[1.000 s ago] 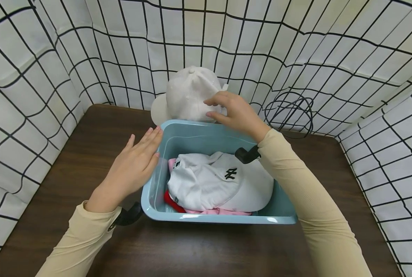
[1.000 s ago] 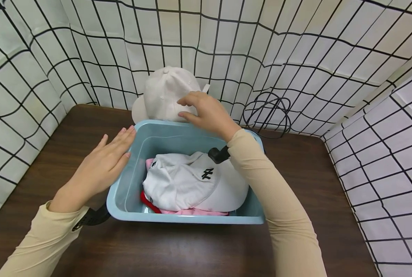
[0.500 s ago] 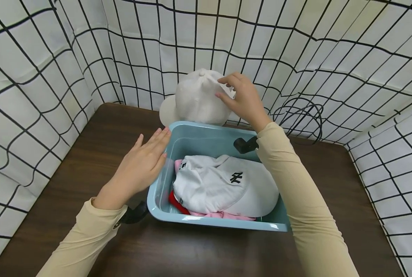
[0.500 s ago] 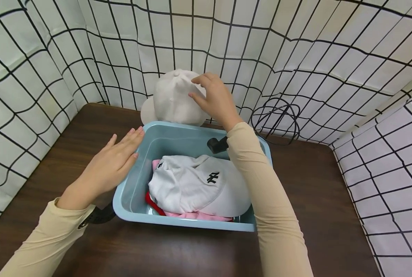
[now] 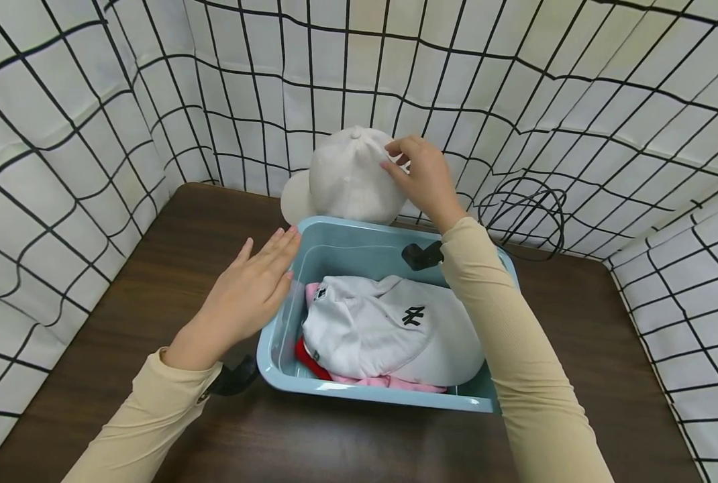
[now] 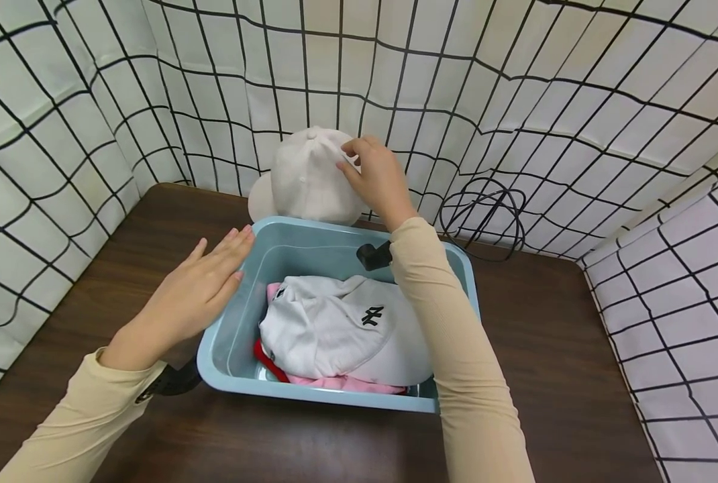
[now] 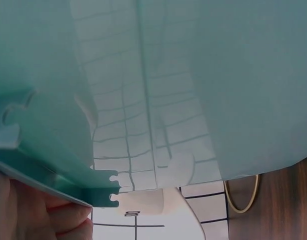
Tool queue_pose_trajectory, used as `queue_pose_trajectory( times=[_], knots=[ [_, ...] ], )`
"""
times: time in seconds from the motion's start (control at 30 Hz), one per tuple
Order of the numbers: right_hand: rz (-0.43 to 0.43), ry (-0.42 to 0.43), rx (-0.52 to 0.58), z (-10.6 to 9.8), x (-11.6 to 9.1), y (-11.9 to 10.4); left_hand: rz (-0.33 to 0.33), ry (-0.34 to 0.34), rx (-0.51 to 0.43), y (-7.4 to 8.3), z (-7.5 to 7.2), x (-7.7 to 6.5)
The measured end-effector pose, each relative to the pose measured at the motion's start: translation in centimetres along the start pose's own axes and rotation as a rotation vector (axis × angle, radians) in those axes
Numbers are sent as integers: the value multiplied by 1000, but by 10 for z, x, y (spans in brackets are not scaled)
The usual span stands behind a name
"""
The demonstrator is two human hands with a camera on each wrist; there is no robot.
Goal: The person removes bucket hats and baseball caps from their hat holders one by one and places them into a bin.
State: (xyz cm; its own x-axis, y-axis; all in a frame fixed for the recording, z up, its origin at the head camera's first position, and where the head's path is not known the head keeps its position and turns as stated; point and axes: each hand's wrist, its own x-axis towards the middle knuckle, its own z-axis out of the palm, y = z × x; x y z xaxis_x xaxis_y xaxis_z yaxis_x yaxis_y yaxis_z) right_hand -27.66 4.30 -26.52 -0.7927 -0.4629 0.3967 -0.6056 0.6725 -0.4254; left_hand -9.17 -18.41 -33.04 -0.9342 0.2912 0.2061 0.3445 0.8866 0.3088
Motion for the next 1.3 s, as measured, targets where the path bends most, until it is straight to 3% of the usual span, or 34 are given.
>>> queue_pose_trajectory(
  times=[0.2,0.57,1.3],
  knots=[
    [-3,5,59,7,-3,6,7,8,-1,-1,1,0],
    [79,151,52,13,-4,6,17,18,-7,0,2,2],
    [35,251,41,10,-1,-4,3,17,-22,1,1,1]
  ],
)
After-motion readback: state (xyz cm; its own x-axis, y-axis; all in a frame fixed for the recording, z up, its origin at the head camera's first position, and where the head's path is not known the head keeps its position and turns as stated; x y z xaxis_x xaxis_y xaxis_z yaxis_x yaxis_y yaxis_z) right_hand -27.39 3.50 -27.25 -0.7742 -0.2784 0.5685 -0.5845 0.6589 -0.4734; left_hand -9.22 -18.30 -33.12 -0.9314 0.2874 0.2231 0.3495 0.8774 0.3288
